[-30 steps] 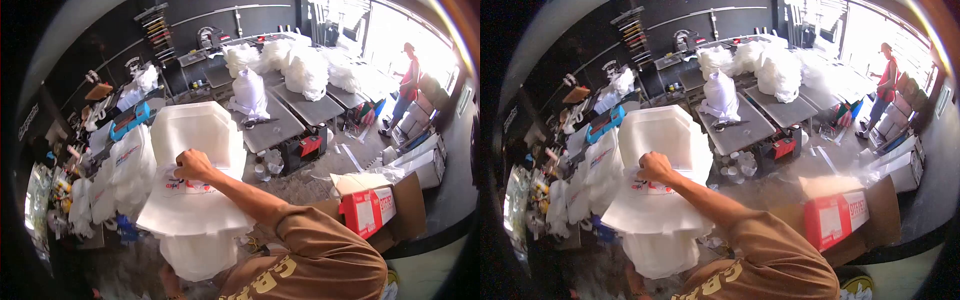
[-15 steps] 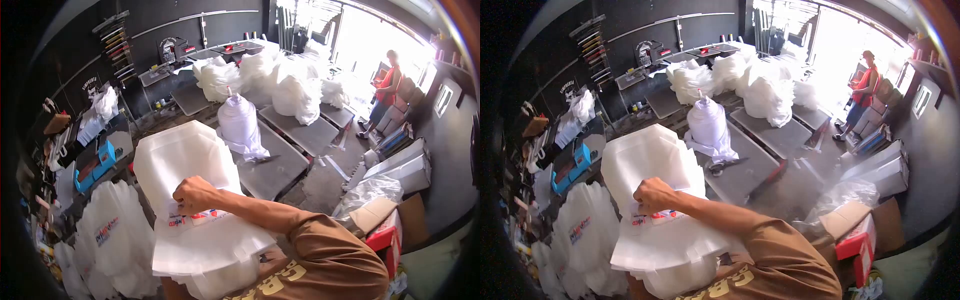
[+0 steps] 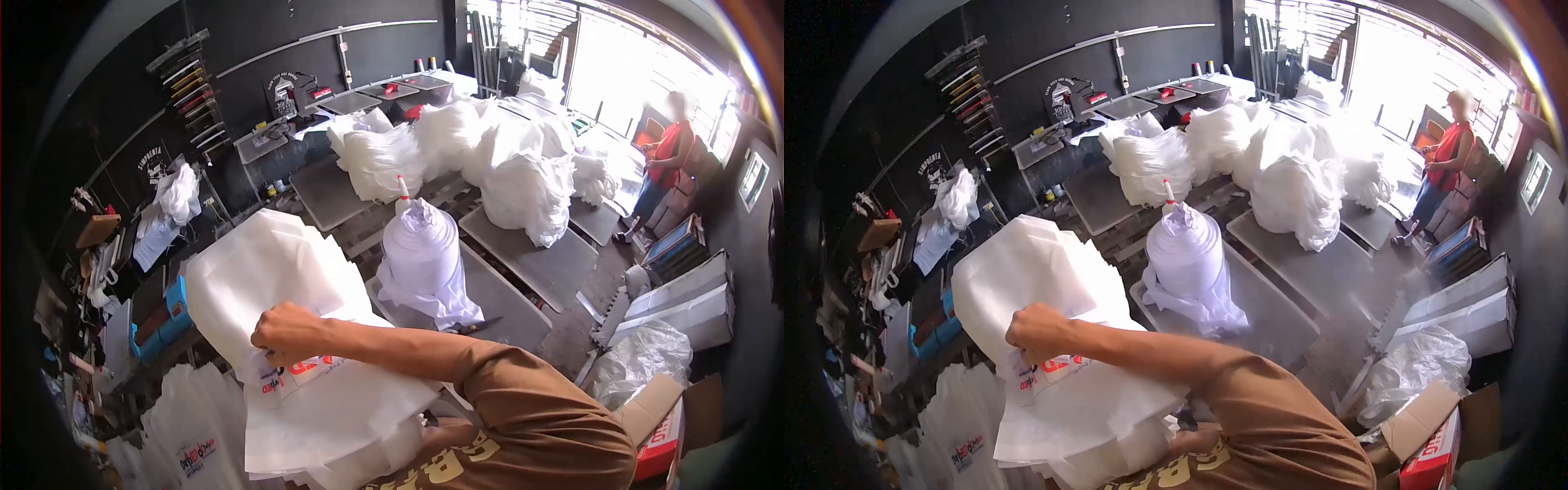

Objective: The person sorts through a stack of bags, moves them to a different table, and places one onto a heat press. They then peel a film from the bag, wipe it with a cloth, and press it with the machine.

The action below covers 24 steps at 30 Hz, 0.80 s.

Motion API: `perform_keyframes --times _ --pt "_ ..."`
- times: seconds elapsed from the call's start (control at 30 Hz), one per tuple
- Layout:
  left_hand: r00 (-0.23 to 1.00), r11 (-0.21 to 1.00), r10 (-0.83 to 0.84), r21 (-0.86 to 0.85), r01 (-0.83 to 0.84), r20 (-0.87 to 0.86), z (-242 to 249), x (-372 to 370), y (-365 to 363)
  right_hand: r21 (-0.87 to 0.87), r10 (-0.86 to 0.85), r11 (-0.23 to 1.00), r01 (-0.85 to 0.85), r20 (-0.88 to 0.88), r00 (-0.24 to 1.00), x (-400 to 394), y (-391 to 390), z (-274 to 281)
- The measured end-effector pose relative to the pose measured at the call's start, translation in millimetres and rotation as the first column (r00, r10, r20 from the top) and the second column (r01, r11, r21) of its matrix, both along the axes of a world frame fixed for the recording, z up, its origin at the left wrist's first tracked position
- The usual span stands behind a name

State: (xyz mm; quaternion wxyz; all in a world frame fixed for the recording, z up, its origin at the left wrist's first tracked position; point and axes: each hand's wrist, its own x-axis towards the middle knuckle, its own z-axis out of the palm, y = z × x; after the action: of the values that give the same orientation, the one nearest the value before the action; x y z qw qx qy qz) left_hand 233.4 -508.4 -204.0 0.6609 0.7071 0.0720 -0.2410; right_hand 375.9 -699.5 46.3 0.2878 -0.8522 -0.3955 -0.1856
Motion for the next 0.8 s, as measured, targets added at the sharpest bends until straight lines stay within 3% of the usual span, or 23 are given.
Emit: perform_keyframes --times 0.37,0.47,0.6,0.7,0.8 --pt "0.992 0.993 0.099 0.078 -0.093 -0.081 -1 109 22 0.136 -0.008 0.991 0.005 0.022 1.0 134 -40 8" --pt "0.99 0.994 0.077 0.091 -0.067 -0.115 -9 165 29 0.005 -0.012 1.0 0.012 0.096 0.995 200 -48 10" --pt "0.993 0.996 0.0 0.087 0.011 -0.122 -13 265 40 -0.048 0.097 0.995 -0.09 0.189 0.977 321 -55 19" --pt "0.989 0.989 -0.147 0.017 0.147 -0.013 -4 361 43 -0.188 0.069 0.982 -0.019 0.264 0.962 411 -80 33" --pt "0.958 0.944 -0.247 -0.189 0.271 0.143 -9 517 -16 -0.247 -0.023 0.963 0.106 0.315 0.949 489 -128 40"
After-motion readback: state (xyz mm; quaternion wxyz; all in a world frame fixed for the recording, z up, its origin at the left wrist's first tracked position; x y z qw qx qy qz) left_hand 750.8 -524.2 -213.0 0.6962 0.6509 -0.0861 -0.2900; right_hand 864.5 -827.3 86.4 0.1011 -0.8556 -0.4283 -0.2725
